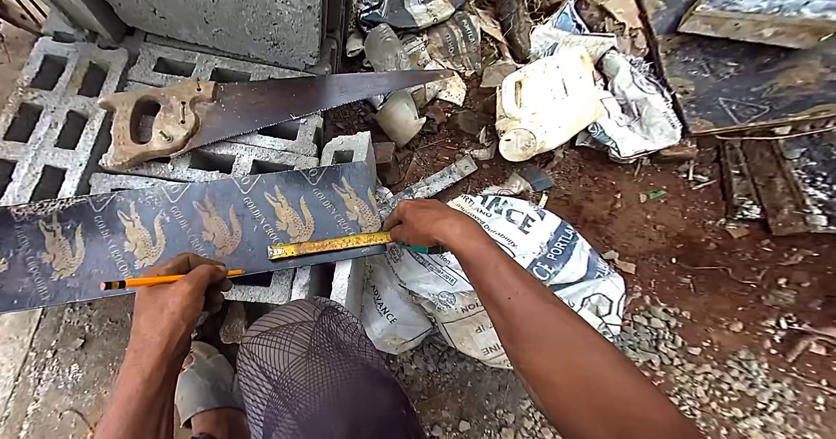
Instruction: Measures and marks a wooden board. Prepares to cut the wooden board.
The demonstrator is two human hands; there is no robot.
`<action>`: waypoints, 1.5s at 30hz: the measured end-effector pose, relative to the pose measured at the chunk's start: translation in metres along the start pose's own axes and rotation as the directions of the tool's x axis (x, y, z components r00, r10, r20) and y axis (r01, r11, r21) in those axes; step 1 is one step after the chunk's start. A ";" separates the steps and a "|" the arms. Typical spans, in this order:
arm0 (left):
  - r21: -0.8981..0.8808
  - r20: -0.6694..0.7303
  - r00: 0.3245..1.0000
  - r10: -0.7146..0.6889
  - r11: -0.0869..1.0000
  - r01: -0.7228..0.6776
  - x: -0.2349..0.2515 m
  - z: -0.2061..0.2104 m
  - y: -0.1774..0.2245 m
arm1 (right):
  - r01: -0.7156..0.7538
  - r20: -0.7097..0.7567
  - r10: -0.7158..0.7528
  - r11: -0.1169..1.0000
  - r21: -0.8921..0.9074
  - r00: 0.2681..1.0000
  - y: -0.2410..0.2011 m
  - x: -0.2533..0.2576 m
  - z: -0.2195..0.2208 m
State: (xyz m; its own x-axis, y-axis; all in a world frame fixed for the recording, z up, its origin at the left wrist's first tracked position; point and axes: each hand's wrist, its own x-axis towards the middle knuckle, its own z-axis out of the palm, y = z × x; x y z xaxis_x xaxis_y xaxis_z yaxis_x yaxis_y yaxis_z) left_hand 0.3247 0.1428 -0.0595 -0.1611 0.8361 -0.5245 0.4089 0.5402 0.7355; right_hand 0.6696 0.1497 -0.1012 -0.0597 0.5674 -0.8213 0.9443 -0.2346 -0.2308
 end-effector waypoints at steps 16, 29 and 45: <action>0.363 0.128 0.903 0.411 0.828 -0.428 0.006 0.032 -0.026 | 0.034 -0.017 -0.034 0.999 -0.009 0.999 0.009 0.009 0.004; 0.432 0.145 0.899 0.413 0.791 -0.433 0.015 0.039 -0.017 | 0.023 -0.029 -0.024 0.999 -0.026 0.999 0.012 0.010 0.004; 0.928 0.166 0.834 -0.526 0.371 0.049 0.032 -0.259 -0.029 | 0.099 -0.329 0.051 0.900 0.425 0.943 0.103 -0.020 -0.026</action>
State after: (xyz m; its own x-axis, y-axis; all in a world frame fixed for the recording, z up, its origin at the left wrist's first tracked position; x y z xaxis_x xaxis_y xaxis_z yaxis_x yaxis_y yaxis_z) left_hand 0.0753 0.1794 0.0134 -0.1998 0.3974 -0.8956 0.9769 0.1518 -0.1506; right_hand 0.7769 0.1353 -0.0952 0.0986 0.7825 -0.6148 0.7059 -0.4905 -0.5110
